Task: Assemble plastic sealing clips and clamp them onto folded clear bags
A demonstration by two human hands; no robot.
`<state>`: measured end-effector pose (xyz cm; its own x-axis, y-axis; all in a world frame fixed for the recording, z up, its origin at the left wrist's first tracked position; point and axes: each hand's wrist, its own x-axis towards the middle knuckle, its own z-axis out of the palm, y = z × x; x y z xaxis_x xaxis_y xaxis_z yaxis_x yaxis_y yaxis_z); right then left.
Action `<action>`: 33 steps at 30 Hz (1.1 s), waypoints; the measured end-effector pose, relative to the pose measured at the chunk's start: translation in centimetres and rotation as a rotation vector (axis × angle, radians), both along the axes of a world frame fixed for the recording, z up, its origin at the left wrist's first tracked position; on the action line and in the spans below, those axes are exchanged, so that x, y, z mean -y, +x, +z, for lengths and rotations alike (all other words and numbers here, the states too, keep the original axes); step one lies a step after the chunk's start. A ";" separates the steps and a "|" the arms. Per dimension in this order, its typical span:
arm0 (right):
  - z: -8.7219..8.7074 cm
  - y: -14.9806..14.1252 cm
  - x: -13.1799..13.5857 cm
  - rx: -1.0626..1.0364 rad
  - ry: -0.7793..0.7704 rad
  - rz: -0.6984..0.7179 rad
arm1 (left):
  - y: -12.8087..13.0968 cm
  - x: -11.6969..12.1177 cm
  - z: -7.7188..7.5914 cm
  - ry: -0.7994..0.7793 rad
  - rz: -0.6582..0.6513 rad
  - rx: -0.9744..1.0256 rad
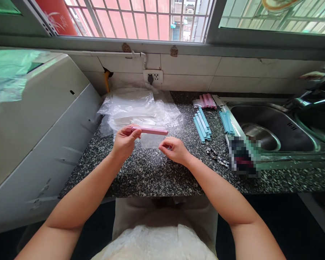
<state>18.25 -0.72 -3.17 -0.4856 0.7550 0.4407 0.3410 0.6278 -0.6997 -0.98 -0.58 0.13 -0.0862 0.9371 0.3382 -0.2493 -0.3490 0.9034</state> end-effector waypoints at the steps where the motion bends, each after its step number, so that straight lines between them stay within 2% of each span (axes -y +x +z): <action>1: -0.1 0.0 0.0 0.007 0.003 -0.004 | 0.0 0.0 0.0 0.003 0.004 0.000; 12: 0.1 0.1 0.0 0.087 0.065 0.003 | 0.0 -0.1 -0.1 -0.007 0.031 -0.053; 14: 0.2 0.2 0.0 0.079 0.077 -0.036 | 0.0 -0.1 -0.1 -0.018 0.030 -0.074; 17: 0.3 0.5 0.0 0.027 0.109 -0.183 | 0.0 0.0 -0.2 -0.031 0.028 -0.103; 21: 0.5 0.8 0.0 -0.008 0.233 -0.356 | 0.1 0.2 -0.2 -0.029 0.012 -0.146; 27: 0.7 0.5 0.5 0.067 0.508 -0.362 | 0.4 0.5 -0.4 0.008 -0.022 -0.248; 33: 0.7 0.4 0.7 0.183 0.597 -0.393 | 0.4 0.7 -0.7 0.068 -0.047 -0.311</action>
